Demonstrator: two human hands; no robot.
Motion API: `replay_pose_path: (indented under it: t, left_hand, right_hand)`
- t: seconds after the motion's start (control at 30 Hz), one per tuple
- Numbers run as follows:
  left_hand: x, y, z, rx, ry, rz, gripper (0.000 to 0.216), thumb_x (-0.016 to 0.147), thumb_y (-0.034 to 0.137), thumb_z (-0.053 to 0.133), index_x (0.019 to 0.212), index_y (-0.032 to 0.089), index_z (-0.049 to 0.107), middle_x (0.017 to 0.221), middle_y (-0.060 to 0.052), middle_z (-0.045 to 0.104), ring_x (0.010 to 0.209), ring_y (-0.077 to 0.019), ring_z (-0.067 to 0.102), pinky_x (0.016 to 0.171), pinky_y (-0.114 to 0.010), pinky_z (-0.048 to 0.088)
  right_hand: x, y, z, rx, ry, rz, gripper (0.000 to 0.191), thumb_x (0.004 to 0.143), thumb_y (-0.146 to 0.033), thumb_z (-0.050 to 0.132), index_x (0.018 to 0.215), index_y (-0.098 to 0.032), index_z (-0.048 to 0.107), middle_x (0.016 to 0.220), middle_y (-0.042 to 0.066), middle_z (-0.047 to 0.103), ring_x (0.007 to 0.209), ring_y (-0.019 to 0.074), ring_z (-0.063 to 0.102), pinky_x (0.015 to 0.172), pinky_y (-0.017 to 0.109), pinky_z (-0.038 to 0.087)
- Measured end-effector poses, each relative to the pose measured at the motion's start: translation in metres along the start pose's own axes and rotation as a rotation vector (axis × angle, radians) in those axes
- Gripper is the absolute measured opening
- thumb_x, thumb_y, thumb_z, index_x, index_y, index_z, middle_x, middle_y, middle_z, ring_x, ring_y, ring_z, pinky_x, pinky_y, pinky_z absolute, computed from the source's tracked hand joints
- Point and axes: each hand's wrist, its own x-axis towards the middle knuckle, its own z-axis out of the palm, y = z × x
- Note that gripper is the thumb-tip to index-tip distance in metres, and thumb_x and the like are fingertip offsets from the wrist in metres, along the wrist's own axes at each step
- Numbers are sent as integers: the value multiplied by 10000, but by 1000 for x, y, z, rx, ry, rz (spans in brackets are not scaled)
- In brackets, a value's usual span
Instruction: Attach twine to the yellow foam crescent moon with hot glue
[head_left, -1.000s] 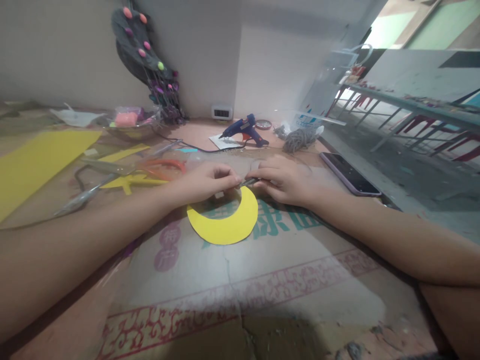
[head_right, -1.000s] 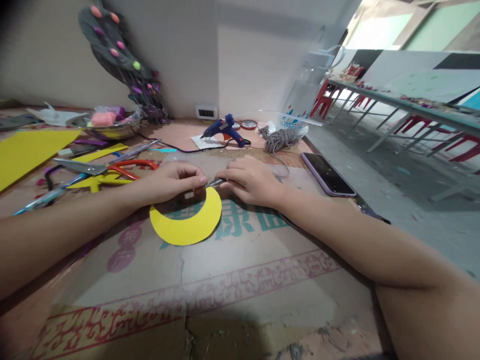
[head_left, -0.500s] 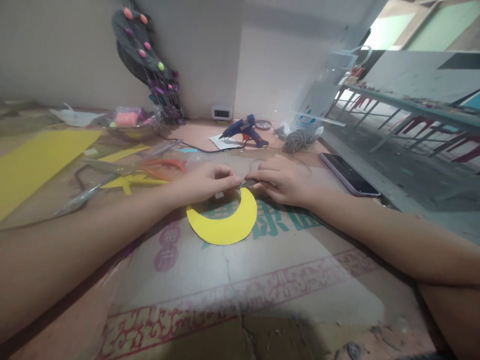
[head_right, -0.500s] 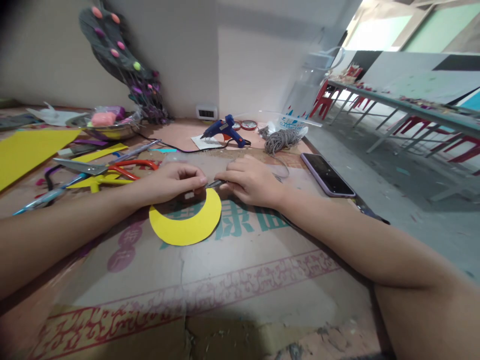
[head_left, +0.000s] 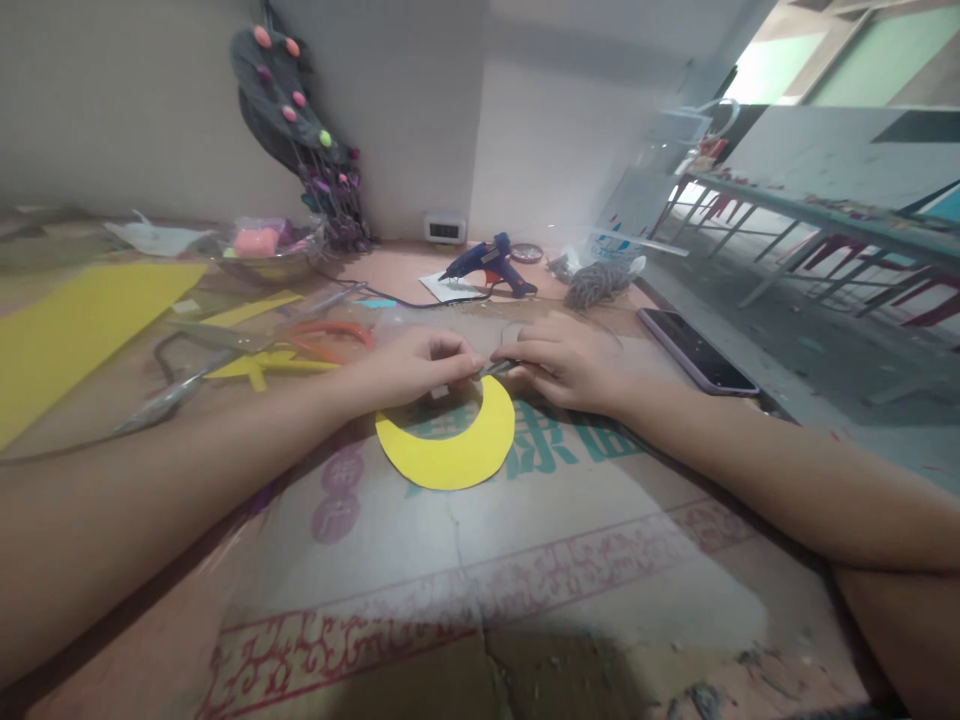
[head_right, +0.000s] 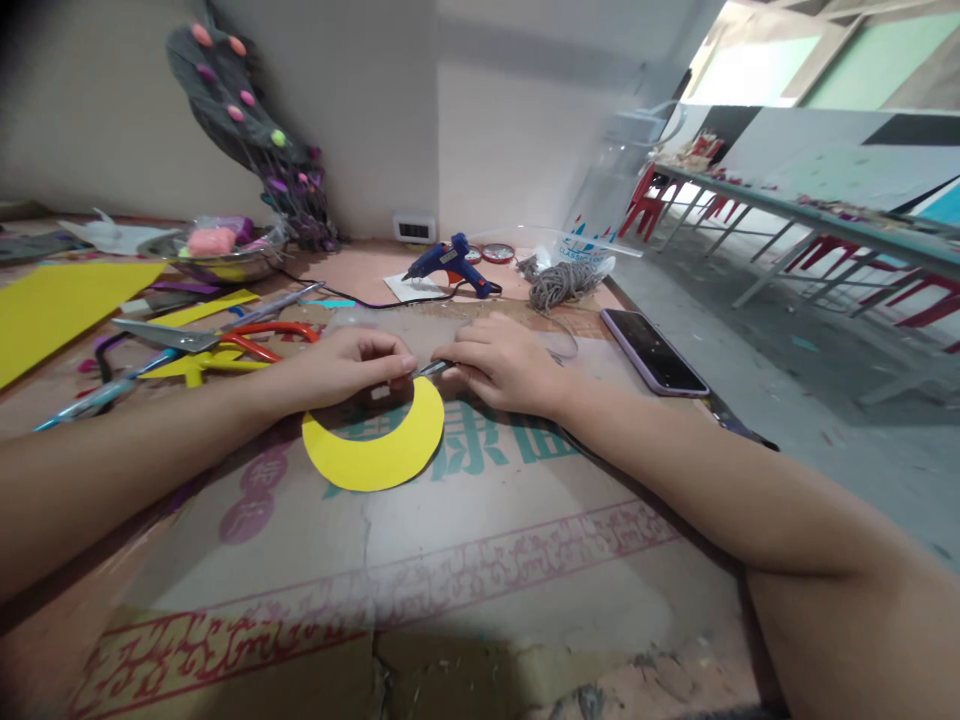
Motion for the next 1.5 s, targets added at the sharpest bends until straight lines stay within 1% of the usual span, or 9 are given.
replay_pose_path:
  t: [0.13, 0.27, 0.63, 0.73, 0.9, 1.23, 1.5]
  left_hand:
    - [0, 0, 0, -20, -8, -3, 390, 856, 526, 558, 775, 154, 643, 718, -26, 670, 563, -101, 544, 499, -202, 393]
    - [0, 0, -1, -3, -8, 5, 391, 852, 529, 563, 780, 154, 648, 723, -25, 672, 575, -103, 548, 510, -201, 404]
    - [0, 0, -1, 2, -4, 11, 368, 855, 510, 561, 771, 162, 647, 717, -16, 669, 591, -110, 553, 536, -216, 419]
    - [0, 0, 0, -10, -2, 7, 377, 852, 519, 564, 764, 161, 643, 706, -14, 663, 574, -105, 543, 524, -213, 410]
    - [1, -2, 0, -17, -4, 6, 396, 860, 538, 549, 765, 164, 638, 706, -11, 664, 566, -102, 541, 512, -210, 401]
    - [0, 1, 0, -10, -10, -2, 391, 860, 532, 549, 759, 163, 631, 710, -21, 668, 560, -103, 538, 492, -207, 389]
    - [0, -1, 0, 6, -9, 26, 382, 859, 527, 549, 770, 165, 637, 739, -27, 683, 591, -118, 565, 547, -223, 424]
  right_hand:
    - [0, -1, 0, -14, 5, -9, 287, 957, -286, 473, 1045, -125, 694, 782, 70, 648, 734, 173, 544, 666, 296, 357]
    - [0, 0, 1, -33, 12, -25, 303, 967, -315, 465, 1046, -129, 691, 783, 71, 645, 727, 173, 536, 661, 300, 356]
    - [1, 1, 4, -50, 30, -24, 267, 962, -286, 473, 994, -139, 694, 745, 60, 639, 700, 166, 529, 631, 294, 333]
    - [0, 1, 3, -32, 25, -14, 266, 956, -281, 473, 1016, -144, 692, 755, 60, 639, 712, 167, 535, 642, 293, 341]
    - [-1, 1, 0, 2, 6, 28, 299, 961, -298, 439, 1076, -142, 667, 820, 73, 658, 778, 181, 557, 708, 303, 378]
    - [-1, 0, 0, 5, -10, -5, 303, 968, -324, 446, 1077, -142, 662, 813, 74, 645, 759, 182, 549, 679, 308, 359]
    - [1, -2, 0, 23, -11, 1, 279, 963, -294, 453, 1067, -146, 666, 804, 70, 644, 751, 176, 542, 683, 300, 360]
